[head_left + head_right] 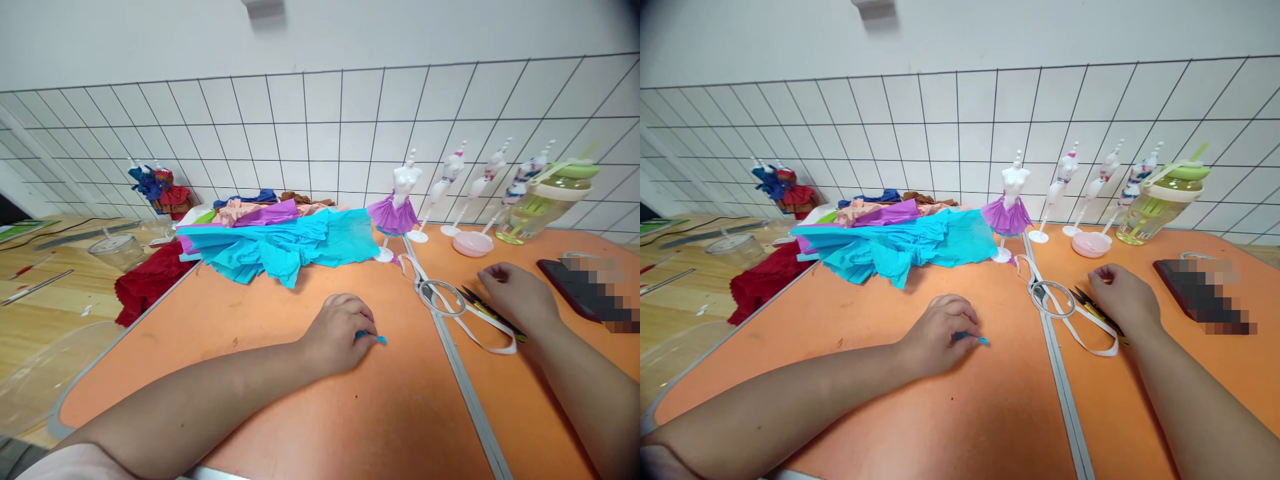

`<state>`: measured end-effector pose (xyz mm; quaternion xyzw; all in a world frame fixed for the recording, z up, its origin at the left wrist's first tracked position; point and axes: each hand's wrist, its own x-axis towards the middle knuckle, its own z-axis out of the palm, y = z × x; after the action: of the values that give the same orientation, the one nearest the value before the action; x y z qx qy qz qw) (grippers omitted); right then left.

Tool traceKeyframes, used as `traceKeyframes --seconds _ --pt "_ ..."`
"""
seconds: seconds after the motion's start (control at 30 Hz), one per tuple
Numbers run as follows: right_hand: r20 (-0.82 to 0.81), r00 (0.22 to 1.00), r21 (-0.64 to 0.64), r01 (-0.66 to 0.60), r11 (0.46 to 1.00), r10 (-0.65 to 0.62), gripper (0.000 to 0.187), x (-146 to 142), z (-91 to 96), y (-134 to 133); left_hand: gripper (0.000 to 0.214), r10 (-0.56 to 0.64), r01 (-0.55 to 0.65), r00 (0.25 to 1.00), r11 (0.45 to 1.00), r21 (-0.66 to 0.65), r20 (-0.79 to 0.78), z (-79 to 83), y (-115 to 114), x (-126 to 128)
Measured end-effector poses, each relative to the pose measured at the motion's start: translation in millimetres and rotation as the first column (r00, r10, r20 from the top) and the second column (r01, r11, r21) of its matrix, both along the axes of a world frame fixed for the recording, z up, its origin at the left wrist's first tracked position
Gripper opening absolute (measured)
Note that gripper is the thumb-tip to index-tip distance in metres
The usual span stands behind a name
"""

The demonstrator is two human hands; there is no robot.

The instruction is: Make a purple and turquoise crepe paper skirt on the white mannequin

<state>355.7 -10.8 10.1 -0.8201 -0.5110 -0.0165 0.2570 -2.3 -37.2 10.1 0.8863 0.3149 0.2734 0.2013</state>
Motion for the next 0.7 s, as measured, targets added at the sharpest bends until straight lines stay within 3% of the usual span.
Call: traceKeyframes --seconds 0.07,0.1,0.13,0.2,0.3,0.4,0.5,0.7 --pt "-0.218 0.976 0.056 0.018 0.998 -0.005 0.027 -29 14.5 -10 0.007 0.065 -0.045 0.989 0.988 -0.147 0.131 -1.1 4 3" --pt "-0.398 0.915 0.109 -0.026 0.994 0.067 0.028 -47 20.5 -15 0.007 0.111 -0.063 0.973 0.971 -0.230 0.200 -1.7 6 5" --pt "-0.592 0.788 0.147 -0.101 0.984 0.169 0.030 -66 25.0 -21 0.007 0.162 -0.077 0.951 0.948 -0.310 0.262 -2.2 9 7" --pt "-0.785 0.520 0.234 -0.255 0.938 0.337 0.033 -105 29.4 -34 0.008 0.268 -0.089 0.897 0.889 -0.449 0.353 -3.1 13 10" --pt "-0.877 0.304 0.280 -0.308 0.909 0.373 0.034 -152 25.4 -50 0.015 0.406 -0.082 0.815 0.787 -0.612 0.413 -4.1 16 15" --pt "-0.916 0.169 0.304 -0.301 0.904 0.364 0.034 -180 15.2 -56 0.019 0.488 -0.058 0.746 0.725 -0.687 0.453 -4.0 14 20" --pt "-0.928 0.066 0.342 -0.235 0.910 0.366 0.034 -193 6.6 -56 0.017 0.537 -0.107 0.701 0.730 -0.675 0.469 -3.6 12 25" --pt "-0.936 -0.132 0.342 -0.126 0.931 0.326 0.044 -196 1.4 -56 0.015 0.563 -0.193 0.695 0.745 -0.639 0.447 -6.7 11 30"
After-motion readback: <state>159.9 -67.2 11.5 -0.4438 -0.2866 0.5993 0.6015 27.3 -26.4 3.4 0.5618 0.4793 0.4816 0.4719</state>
